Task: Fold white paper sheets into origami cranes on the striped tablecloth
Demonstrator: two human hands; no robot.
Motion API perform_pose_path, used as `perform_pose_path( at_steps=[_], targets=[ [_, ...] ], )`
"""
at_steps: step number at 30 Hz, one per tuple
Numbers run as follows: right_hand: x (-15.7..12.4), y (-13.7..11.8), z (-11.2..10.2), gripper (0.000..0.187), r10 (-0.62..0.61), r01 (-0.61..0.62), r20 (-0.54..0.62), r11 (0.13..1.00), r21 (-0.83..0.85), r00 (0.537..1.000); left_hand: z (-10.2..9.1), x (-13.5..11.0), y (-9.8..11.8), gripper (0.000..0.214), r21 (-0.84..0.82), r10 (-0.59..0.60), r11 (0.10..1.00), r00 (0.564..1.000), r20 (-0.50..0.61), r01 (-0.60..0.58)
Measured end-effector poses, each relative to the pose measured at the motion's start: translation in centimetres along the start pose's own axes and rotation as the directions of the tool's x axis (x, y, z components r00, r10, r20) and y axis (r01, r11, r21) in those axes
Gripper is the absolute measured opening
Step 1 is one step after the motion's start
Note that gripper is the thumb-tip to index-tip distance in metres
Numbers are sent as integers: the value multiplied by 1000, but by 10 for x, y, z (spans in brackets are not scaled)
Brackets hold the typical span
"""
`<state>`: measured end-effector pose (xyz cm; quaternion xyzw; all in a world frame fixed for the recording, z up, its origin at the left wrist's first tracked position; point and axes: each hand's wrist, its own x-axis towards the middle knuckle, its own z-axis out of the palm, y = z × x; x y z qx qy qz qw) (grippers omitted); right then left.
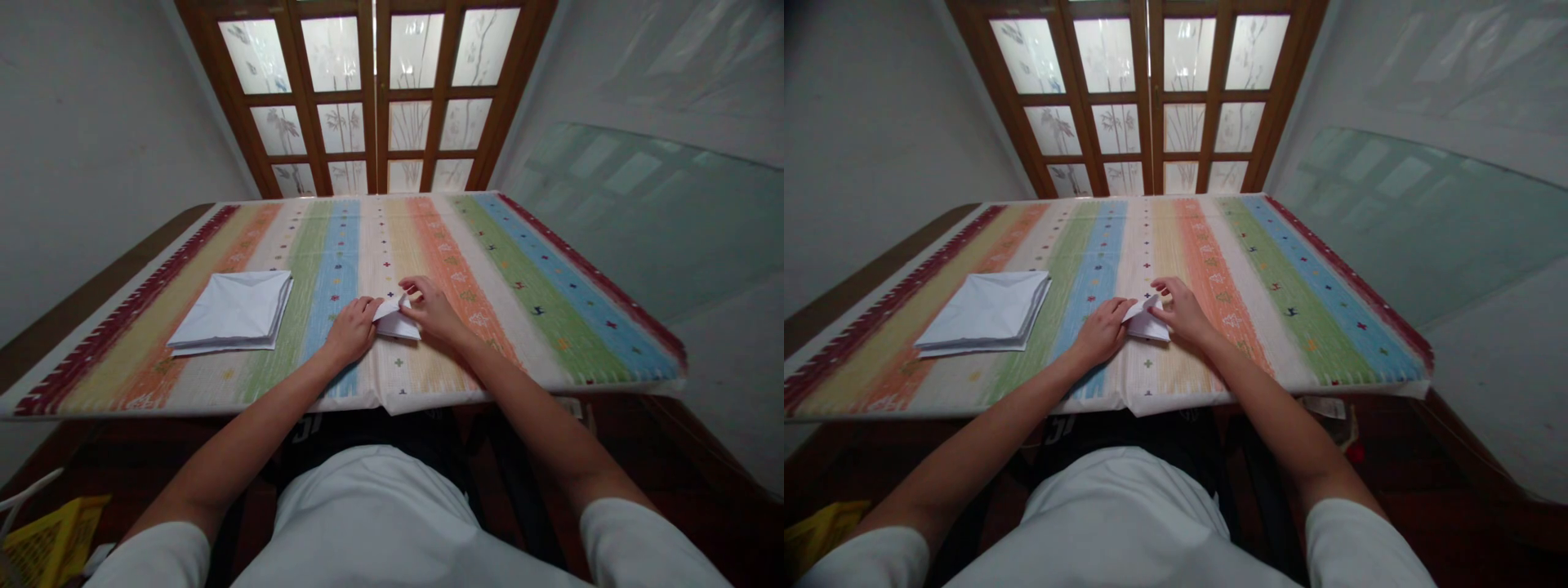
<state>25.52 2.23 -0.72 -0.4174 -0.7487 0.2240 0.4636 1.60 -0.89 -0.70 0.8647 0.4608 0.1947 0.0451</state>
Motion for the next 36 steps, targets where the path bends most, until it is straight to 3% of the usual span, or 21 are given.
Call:
perform_pose_path(
  at_steps=[5,10,22,30,32,36],
  targets=[
    [-1,9,1,36,151,-151,121,988,-14,981,2,0,0,58,-61,49,997,999,10,-49],
    [0,7,-2,32,107,-107,173,994,-9,979,2,-1,0,59,-112,94,990,995,39,-89],
    [16,18,-11,21,26,-25,234,1000,-6,972,9,7,-1,61,-16,23,1000,992,128,-21],
    [26,6,-13,20,186,-162,306,982,-103,934,8,9,-4,54,4,44,999,996,76,-44],
    [25,1,-11,19,204,-176,272,977,-125,941,8,8,-4,55,11,52,999,997,56,-52],
    [16,-7,0,13,146,-124,95,971,-204,985,8,8,-6,61,-35,90,995,996,15,-90]
  ],
)
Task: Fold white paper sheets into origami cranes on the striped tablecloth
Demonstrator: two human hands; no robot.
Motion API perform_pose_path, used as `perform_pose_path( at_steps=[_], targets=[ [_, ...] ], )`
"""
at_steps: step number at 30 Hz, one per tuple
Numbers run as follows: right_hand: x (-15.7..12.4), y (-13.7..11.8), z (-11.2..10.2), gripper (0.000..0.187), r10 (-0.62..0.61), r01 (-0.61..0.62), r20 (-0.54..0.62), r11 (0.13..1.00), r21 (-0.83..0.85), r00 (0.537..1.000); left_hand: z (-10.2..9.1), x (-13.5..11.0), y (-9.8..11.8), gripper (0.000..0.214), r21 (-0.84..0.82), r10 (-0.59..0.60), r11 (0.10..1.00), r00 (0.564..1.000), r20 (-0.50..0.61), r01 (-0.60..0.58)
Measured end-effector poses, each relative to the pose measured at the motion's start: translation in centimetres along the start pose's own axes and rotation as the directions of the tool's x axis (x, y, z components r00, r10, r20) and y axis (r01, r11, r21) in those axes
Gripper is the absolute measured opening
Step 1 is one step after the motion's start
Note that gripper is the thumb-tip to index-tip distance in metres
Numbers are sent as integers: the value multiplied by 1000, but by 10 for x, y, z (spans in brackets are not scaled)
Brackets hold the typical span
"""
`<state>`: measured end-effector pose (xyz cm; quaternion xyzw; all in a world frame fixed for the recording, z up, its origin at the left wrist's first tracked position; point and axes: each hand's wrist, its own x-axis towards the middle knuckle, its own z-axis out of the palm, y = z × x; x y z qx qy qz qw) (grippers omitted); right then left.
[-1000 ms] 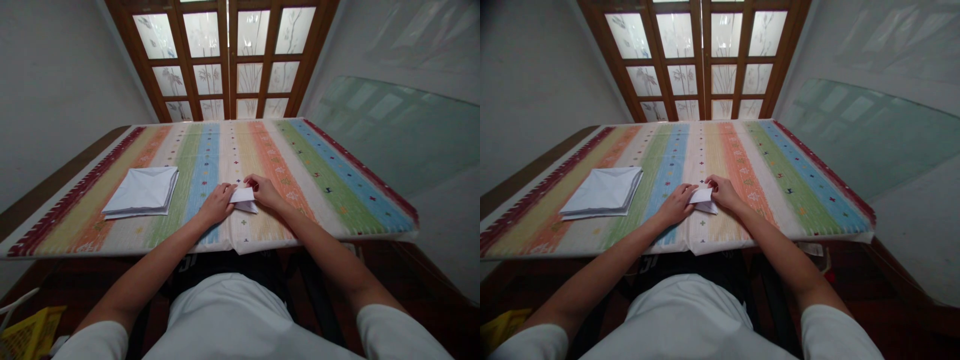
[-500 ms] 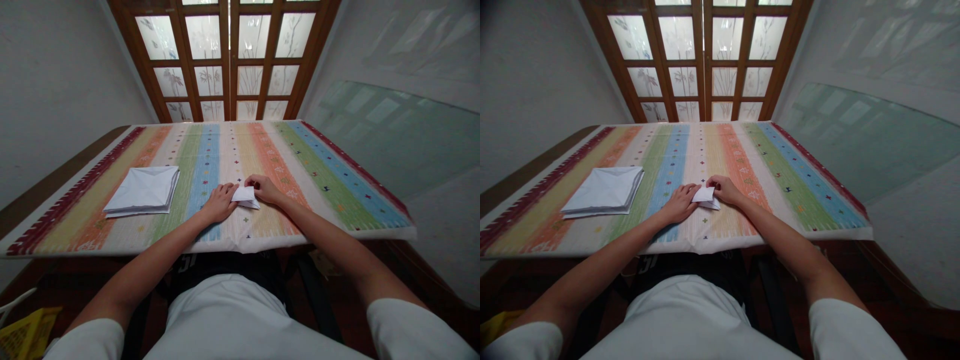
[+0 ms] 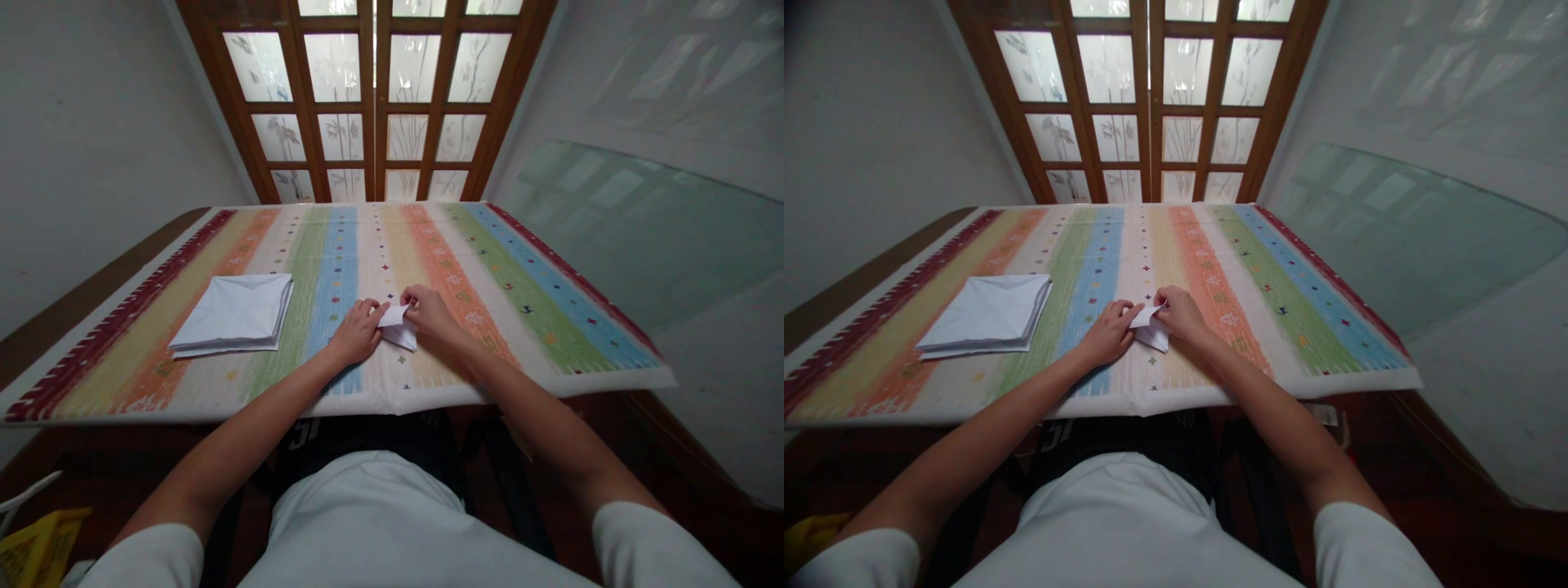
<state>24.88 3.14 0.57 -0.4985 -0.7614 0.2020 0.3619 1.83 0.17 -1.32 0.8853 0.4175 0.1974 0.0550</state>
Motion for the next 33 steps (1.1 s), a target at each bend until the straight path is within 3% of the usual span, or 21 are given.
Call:
perform_pose_path(
  at_steps=[5,10,16,19,24,27,31,33],
  targets=[
    [-10,-4,13,18,-89,95,-104,994,56,991,2,2,-5,66,-143,12,990,999,-48,-19],
    [-16,-6,16,26,-197,201,-48,974,105,979,4,5,-8,52,-200,-46,979,995,-85,28],
    [-21,-9,13,33,-282,277,15,950,145,959,2,5,-7,43,-216,-35,976,996,-86,15],
    [-22,-9,7,40,-279,270,30,948,168,960,2,4,-8,46,-224,-27,975,996,-83,7],
    [-20,-2,5,21,-193,179,31,949,259,981,1,4,-7,60,-211,-20,977,998,-60,7],
    [-17,4,8,21,-174,164,20,959,231,985,-3,3,-5,65,-205,-16,979,1000,-18,12],
    [-15,9,7,13,-186,177,57,975,133,981,-11,0,-1,57,-178,35,984,999,25,-30],
    [-15,10,4,20,-195,182,121,977,112,973,-15,-2,0,50,-153,71,986,997,39,-64]
  ],
)
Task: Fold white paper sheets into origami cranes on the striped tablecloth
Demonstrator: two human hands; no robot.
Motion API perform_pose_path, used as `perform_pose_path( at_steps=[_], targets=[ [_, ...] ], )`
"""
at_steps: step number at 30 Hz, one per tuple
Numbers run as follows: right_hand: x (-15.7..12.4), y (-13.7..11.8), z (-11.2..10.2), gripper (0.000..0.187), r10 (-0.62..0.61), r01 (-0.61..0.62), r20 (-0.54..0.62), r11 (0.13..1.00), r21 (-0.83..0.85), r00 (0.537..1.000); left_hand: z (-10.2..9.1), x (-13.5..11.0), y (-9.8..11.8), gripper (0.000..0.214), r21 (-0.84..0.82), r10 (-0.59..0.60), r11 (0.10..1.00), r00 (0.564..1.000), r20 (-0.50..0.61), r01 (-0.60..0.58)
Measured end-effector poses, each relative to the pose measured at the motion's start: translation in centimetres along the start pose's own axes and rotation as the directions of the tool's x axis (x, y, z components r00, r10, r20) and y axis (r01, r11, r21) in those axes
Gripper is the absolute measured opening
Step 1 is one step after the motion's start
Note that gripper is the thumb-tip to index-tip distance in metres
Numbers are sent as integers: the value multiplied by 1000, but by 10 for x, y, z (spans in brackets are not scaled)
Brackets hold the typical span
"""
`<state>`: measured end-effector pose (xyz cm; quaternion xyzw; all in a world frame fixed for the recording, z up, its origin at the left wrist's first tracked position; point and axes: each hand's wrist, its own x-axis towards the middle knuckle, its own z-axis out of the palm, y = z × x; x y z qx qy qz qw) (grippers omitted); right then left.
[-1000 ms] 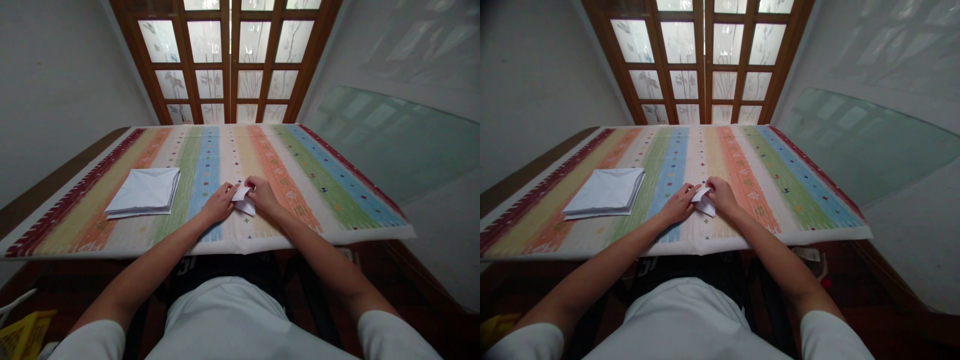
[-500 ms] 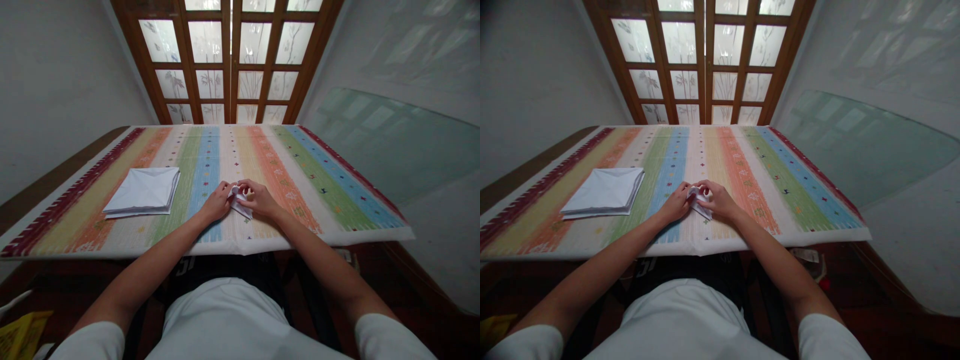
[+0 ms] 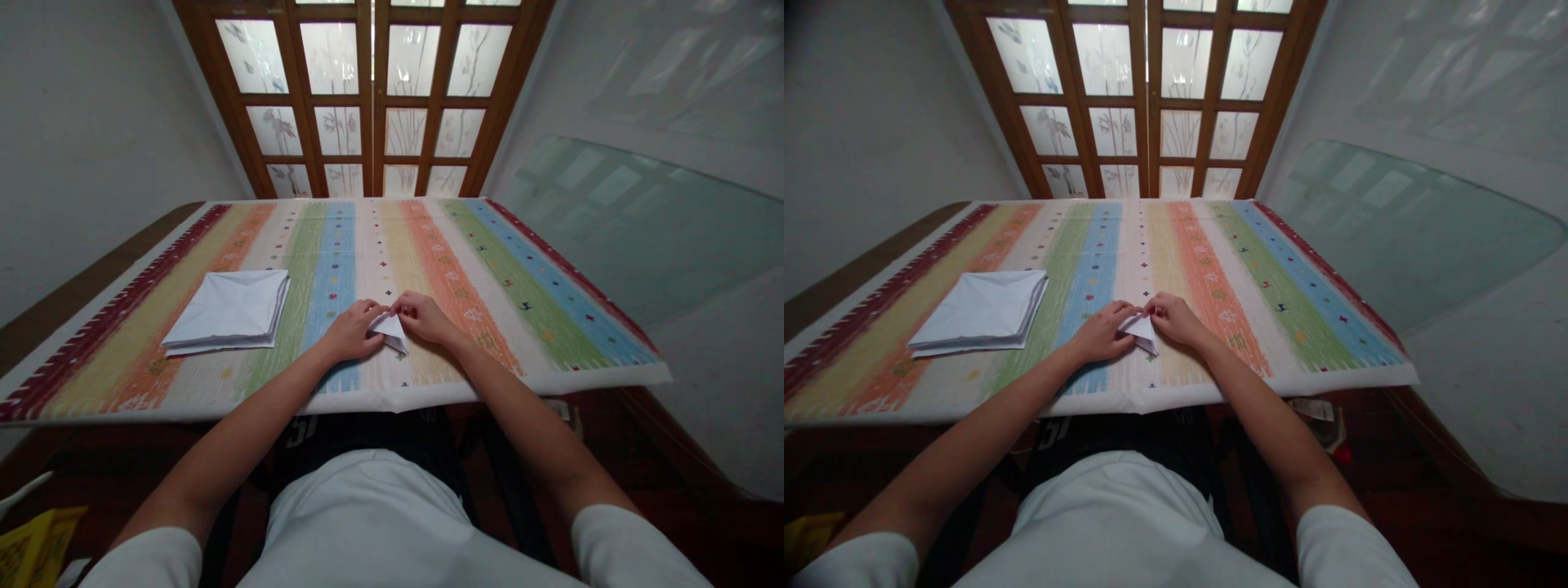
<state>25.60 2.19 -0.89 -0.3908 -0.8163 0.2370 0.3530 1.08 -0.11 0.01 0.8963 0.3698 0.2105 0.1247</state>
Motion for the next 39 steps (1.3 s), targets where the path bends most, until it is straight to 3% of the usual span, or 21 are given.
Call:
perform_pose_path(
  at_steps=[3,5,8,13,16,22,27,31,34,39],
  targets=[
    [-2,-1,-5,29,17,-15,72,999,-33,997,-4,-2,1,34,26,44,999,998,41,-45],
    [-3,-1,-7,25,23,-17,101,998,-62,995,-4,-1,0,26,21,40,999,998,43,-41],
    [-3,1,-8,16,-6,16,119,997,-80,993,-2,0,-3,22,-10,23,1000,1000,9,-22],
    [-4,0,-10,26,-97,105,150,993,-45,984,1,1,-12,20,-99,-25,995,998,-61,19],
    [-5,-1,-11,23,-66,75,193,996,-40,979,1,1,-15,16,-112,-54,993,996,-72,46],
    [-4,-2,-10,29,1,12,149,996,-86,989,1,0,-13,12,-97,-64,994,996,-68,57],
    [-3,-4,-8,29,68,-81,113,990,114,991,4,-1,-13,29,-204,-166,969,981,-101,143],
    [-2,-11,-1,35,101,-154,141,883,443,985,7,2,-14,53,-315,-220,934,966,-135,169],
    [-1,-19,3,45,59,-136,157,826,546,986,7,5,-13,70,-452,-252,875,961,-116,175],
    [0,-23,6,37,-36,-51,144,828,558,989,1,7,-14,30,-578,-261,805,954,-146,132]
  ],
)
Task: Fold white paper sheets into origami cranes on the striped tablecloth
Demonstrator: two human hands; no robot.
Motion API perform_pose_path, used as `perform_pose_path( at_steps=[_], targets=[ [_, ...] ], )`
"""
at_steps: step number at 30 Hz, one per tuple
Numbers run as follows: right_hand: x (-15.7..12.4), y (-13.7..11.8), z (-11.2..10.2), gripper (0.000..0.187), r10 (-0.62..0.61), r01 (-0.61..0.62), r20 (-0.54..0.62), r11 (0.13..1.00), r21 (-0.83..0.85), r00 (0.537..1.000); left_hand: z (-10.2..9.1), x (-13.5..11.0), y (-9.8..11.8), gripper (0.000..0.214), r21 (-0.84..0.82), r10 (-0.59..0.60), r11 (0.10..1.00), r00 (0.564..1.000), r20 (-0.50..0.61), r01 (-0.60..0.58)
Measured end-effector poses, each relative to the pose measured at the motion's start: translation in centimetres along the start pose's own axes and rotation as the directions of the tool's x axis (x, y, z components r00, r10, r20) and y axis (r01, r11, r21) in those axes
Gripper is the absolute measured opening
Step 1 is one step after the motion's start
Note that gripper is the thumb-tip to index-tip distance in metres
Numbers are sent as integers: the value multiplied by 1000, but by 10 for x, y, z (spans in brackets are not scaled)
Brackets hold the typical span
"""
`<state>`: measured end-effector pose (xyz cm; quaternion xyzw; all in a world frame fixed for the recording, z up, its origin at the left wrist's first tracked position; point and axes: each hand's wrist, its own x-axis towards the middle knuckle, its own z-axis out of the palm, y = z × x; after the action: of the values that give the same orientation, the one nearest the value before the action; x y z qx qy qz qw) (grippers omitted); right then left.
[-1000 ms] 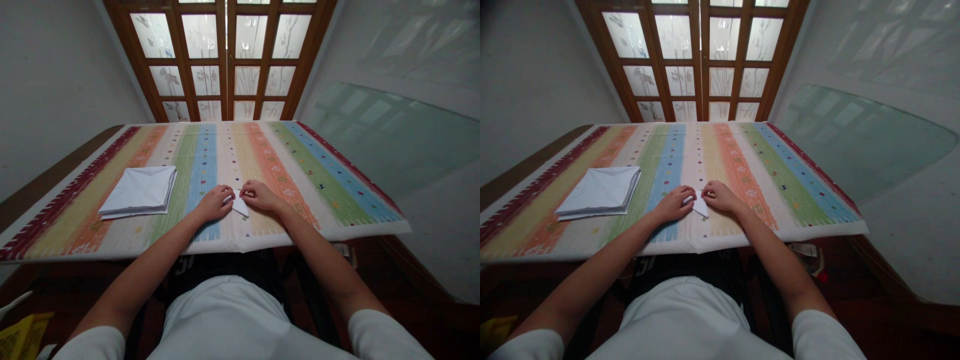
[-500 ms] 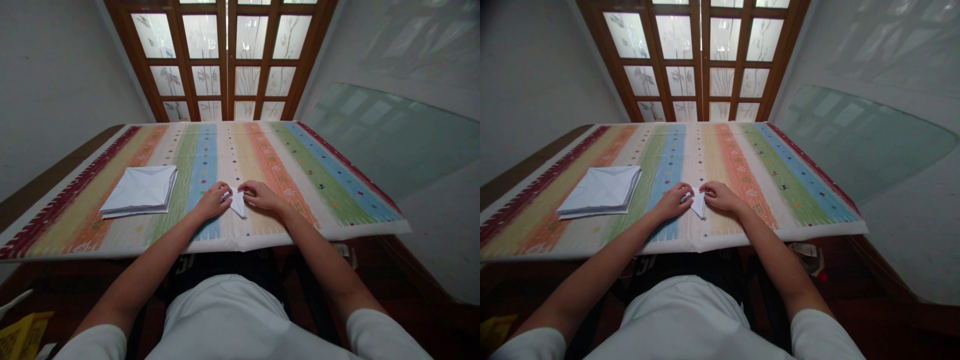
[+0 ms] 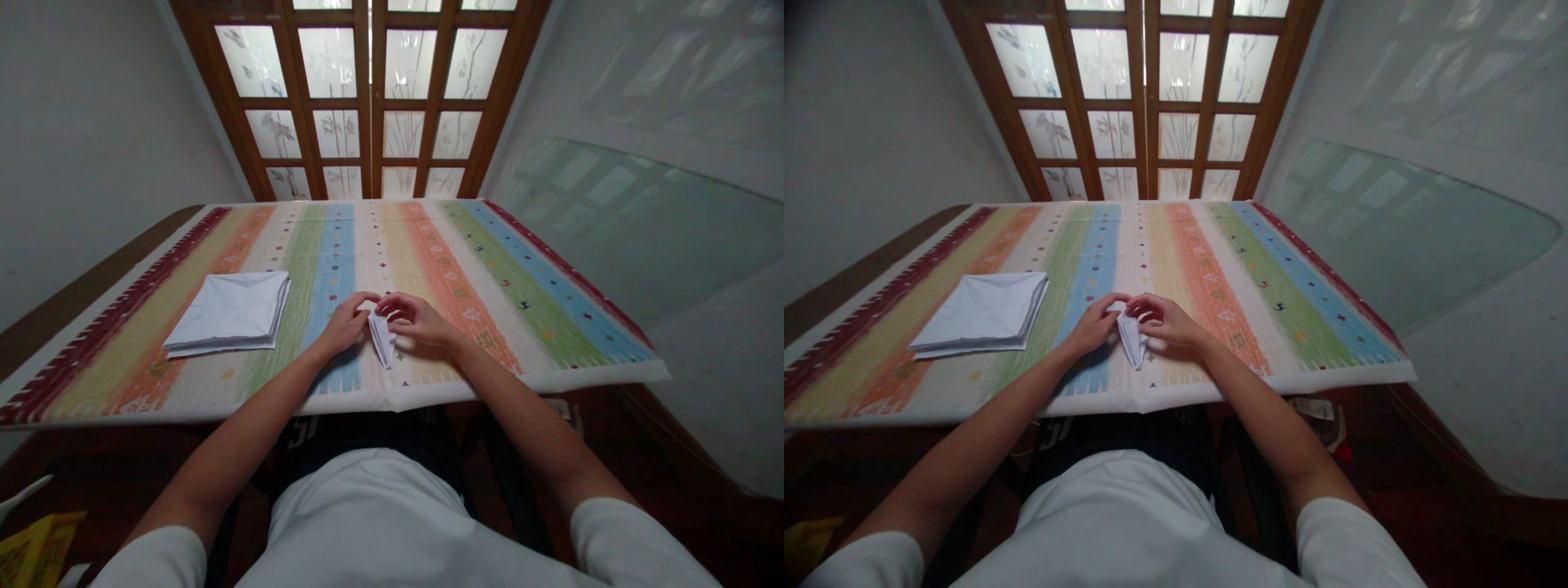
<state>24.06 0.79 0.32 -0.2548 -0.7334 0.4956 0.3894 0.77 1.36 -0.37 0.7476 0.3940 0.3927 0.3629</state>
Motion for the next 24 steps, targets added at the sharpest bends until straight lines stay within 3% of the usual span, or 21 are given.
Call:
perform_pose_path(
  at_steps=[4,7,11,14,16,20,24],
  targets=[
    [0,4,-1,34,-39,39,21,999,-21,999,-1,1,3,32,-177,-55,983,999,-1,53],
    [-2,2,-3,28,-88,87,3,984,-152,996,-1,2,3,21,-231,-80,970,996,-27,72],
    [-3,-4,-8,14,-185,130,-80,883,-452,979,-3,3,0,32,-284,-162,951,981,-107,126],
    [-2,-2,-14,7,-215,103,-118,794,-599,970,-4,6,-6,34,-286,-132,956,964,-230,62],
    [-2,2,-19,4,-172,45,-134,761,-647,976,-4,7,-11,37,-271,-106,962,957,-270,30],
    [-4,14,-24,13,-5,-99,-162,771,-630,987,-2,3,-17,51,-138,-117,986,974,-194,91],
    [-6,20,-23,27,91,-180,-187,821,-541,978,-4,-3,-18,54,283,-42,957,996,-75,62]
  ],
)
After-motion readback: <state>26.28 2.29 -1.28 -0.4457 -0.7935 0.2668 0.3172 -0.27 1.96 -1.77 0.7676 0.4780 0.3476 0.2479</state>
